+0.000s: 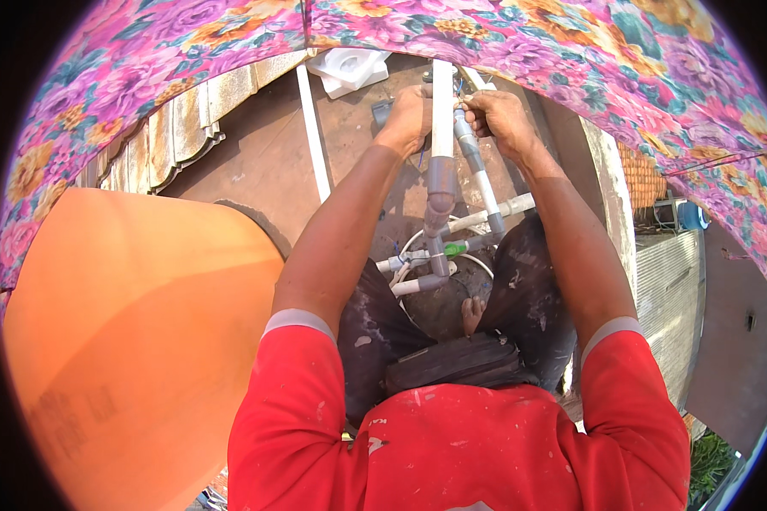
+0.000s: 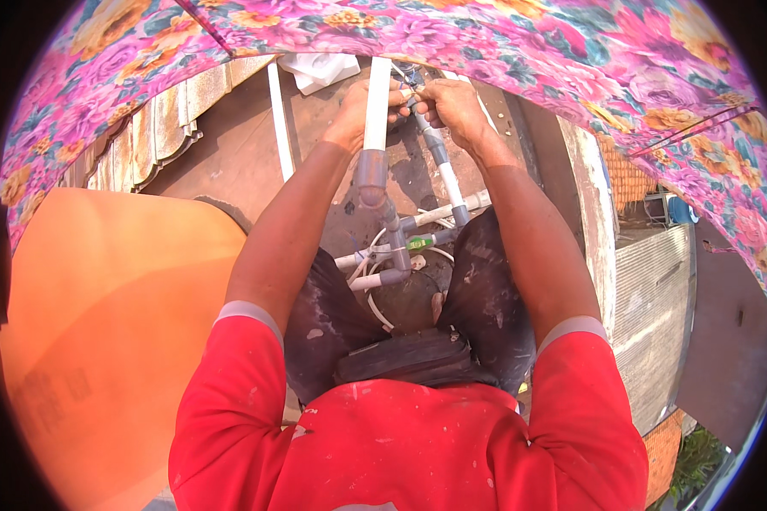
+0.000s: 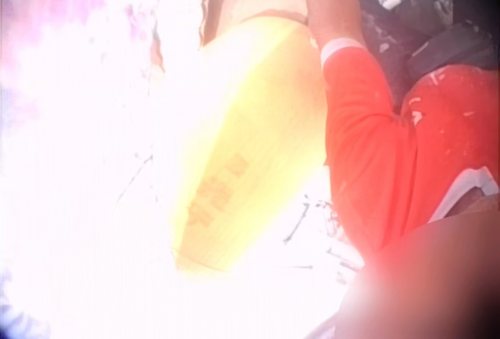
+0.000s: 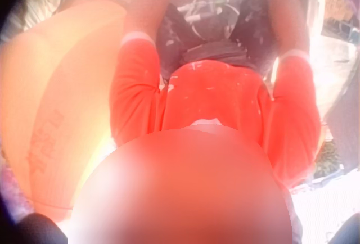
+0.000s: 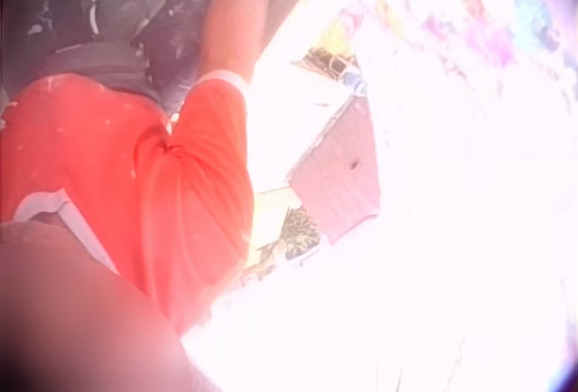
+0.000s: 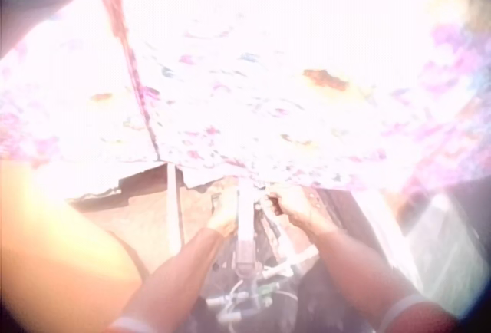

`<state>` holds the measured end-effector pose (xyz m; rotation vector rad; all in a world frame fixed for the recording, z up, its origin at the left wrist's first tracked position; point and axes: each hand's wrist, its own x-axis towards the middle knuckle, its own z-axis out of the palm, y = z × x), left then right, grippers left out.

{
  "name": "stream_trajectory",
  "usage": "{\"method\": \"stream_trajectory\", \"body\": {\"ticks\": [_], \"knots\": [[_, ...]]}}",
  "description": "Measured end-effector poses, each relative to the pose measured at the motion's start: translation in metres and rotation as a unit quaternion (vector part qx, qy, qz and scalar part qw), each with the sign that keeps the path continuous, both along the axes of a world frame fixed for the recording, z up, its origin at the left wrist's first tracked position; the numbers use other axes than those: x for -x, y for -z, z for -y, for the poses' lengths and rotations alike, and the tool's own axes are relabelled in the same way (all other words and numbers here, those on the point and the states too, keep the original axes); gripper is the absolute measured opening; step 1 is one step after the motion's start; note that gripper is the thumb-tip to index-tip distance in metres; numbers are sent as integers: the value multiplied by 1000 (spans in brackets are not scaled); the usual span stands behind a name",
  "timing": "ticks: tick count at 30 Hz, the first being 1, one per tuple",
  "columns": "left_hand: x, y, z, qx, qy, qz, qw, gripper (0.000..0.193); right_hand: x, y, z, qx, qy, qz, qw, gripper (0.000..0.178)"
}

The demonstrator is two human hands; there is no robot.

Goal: The person strips the insulation from several electrical wires using a utility knife and then connects them to a junction box mounted on a metal frame. The person twists the wire ends and secures them within the junction box.

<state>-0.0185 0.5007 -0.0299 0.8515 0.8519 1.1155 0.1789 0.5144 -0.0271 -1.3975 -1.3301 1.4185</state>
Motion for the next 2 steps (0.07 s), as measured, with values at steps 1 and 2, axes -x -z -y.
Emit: {"method": "stream_trajectory", "body": {"ticks": [1,2], "knots": [[0,-3,-1,-4,7,2,1000,10,-3,1,-6,104,12,-64,992,23],[0,-5,-1,-4,7,2,1000,10,-6,5,-6,72,-6,-43,996,22]]}}
